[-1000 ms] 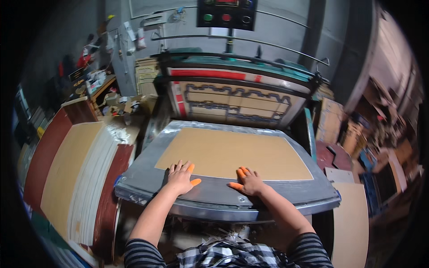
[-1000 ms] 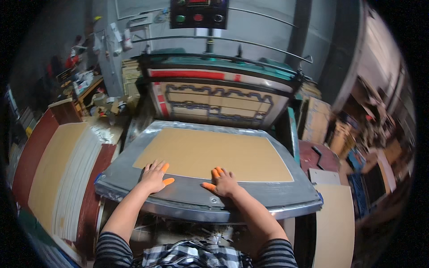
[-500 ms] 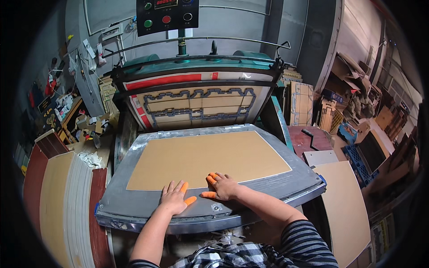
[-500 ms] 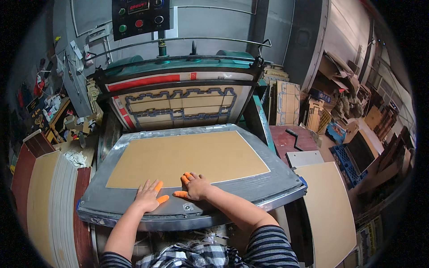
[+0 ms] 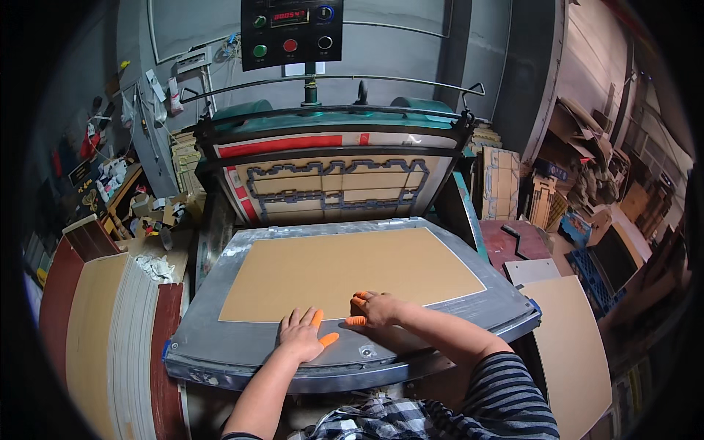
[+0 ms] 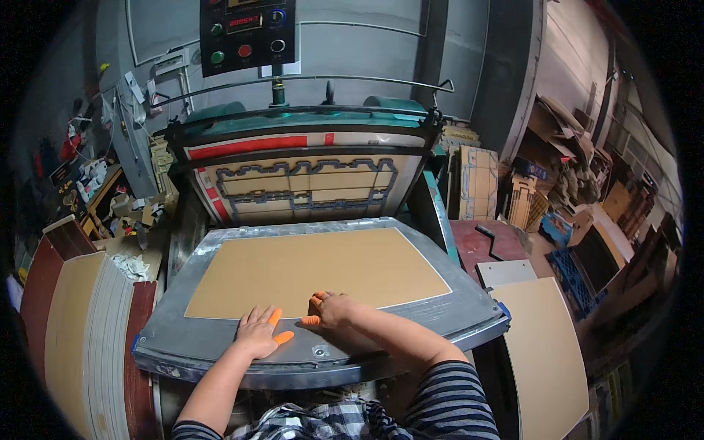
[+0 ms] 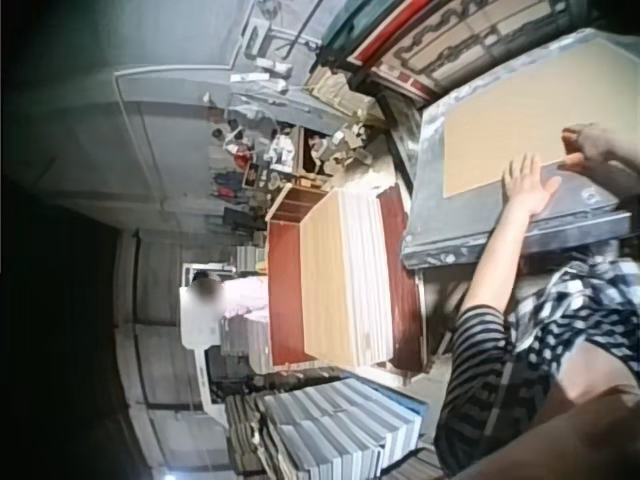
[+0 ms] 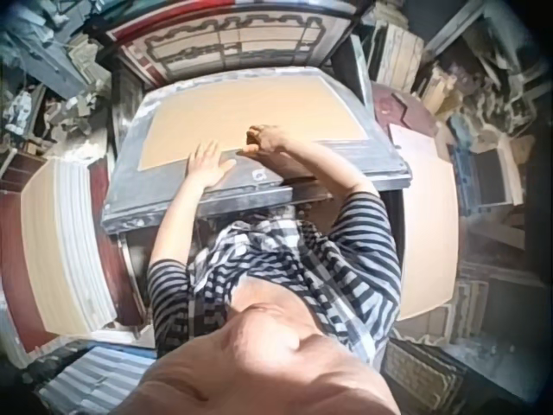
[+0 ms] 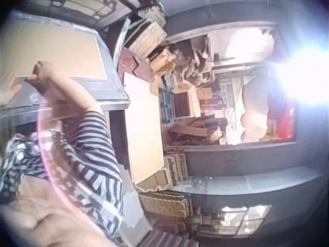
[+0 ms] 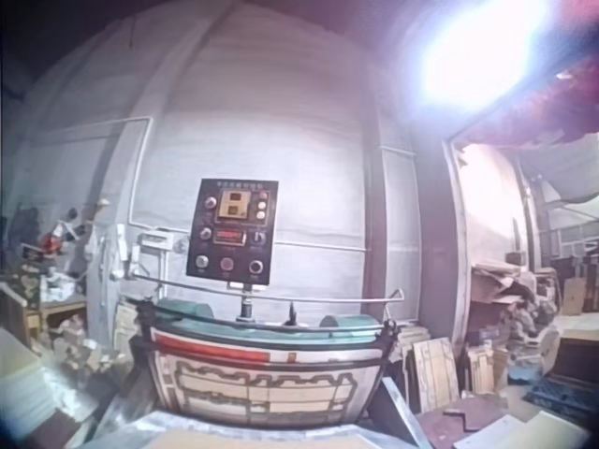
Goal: The person repeatedly picks up large cardboard sheets from a stack, places them on a hydraulic guillotine cutter, aligns them, and operates the machine to trim the edges. The trimmed sheets are then stacked on a nearby table.
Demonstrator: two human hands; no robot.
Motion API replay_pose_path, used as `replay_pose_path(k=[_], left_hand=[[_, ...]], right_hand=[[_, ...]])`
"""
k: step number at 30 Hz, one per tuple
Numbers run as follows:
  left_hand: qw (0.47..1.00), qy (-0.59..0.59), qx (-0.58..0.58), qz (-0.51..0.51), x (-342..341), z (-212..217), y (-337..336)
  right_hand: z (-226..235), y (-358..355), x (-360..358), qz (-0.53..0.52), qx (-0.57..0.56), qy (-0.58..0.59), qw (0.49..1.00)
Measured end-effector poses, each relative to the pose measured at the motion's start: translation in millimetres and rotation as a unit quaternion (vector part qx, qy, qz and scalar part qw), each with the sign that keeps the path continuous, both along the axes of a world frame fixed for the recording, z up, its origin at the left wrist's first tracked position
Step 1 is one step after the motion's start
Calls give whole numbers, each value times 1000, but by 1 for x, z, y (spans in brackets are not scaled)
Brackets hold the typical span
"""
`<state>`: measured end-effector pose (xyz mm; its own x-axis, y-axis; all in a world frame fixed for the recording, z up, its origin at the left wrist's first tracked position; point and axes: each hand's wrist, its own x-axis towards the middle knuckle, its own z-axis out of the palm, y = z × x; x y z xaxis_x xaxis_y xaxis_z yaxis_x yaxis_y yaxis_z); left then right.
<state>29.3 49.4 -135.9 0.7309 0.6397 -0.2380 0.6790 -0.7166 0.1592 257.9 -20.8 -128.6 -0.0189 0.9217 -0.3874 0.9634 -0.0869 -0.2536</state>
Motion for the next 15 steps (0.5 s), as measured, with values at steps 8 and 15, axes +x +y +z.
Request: replay_pose_path(k=[8,15], left_hand=[[1000,10,25,-9,-3,-11,4],[993,-78,-86,28,-12,-4,6]], right_hand=[[176,131,52,14,545,-119,830],[299,287,135,-93,689,-293,656]])
